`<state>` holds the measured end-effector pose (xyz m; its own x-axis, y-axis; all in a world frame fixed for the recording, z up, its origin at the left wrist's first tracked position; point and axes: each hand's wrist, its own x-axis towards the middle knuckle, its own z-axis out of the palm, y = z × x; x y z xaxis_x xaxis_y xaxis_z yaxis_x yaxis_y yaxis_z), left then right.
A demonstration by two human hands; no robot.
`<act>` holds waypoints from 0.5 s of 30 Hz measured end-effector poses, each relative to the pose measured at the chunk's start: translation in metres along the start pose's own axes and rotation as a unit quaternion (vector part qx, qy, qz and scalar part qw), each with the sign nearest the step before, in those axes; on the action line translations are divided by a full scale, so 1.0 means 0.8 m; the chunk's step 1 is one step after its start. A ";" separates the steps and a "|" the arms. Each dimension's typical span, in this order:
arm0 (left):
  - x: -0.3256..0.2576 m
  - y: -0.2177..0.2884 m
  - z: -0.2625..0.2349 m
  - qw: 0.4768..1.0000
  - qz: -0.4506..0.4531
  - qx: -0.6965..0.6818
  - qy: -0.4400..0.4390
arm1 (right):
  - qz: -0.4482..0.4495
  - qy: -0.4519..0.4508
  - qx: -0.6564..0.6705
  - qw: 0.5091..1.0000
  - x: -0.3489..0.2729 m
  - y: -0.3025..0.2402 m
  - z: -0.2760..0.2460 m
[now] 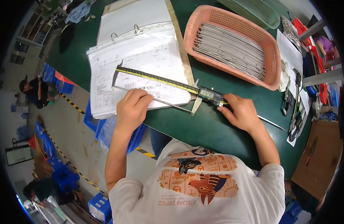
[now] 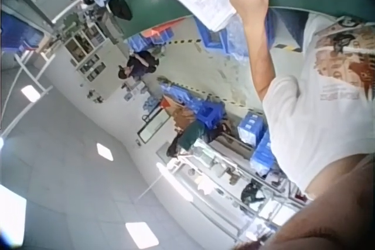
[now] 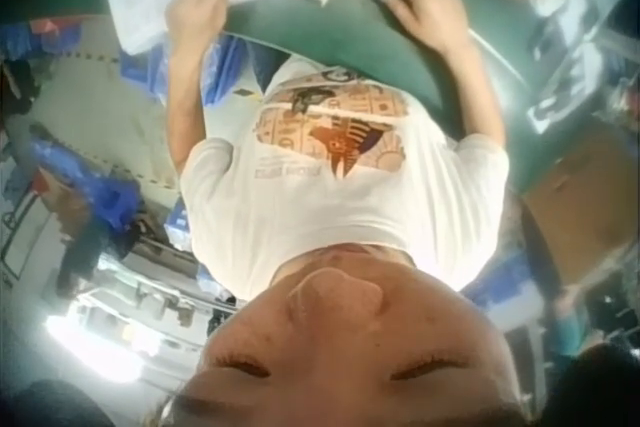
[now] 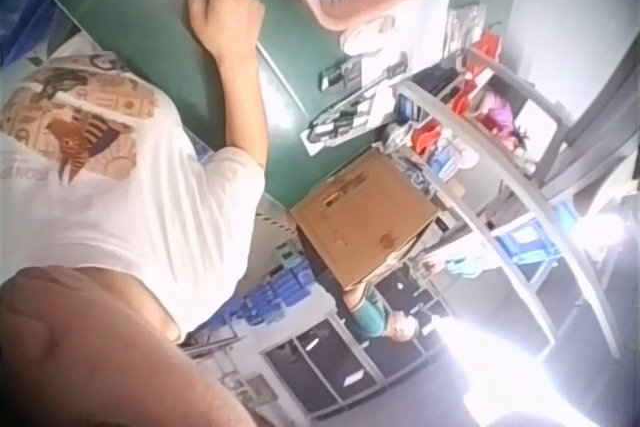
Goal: The recorder uses a digital caliper to measure the length of thin metal rods according to specifications in a binder.
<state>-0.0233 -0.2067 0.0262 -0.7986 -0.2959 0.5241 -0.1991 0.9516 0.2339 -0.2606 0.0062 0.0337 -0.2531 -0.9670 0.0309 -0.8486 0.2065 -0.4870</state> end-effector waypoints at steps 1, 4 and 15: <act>0.000 0.000 0.000 1.000 -0.003 -0.005 -0.003 | -0.004 0.004 -0.005 1.000 0.000 0.000 0.001; 0.000 0.000 0.000 1.000 -0.005 -0.011 -0.006 | -0.003 0.006 -0.013 1.000 0.001 0.000 0.001; 0.002 -0.001 -0.008 0.999 0.017 0.006 -0.028 | 0.000 -0.007 -0.021 1.000 0.002 0.003 0.006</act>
<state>-0.0207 -0.2084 0.0319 -0.8354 -0.2593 0.4847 -0.1783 0.9619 0.2073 -0.2610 0.0043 0.0282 -0.2468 -0.9689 0.0183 -0.8671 0.2123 -0.4507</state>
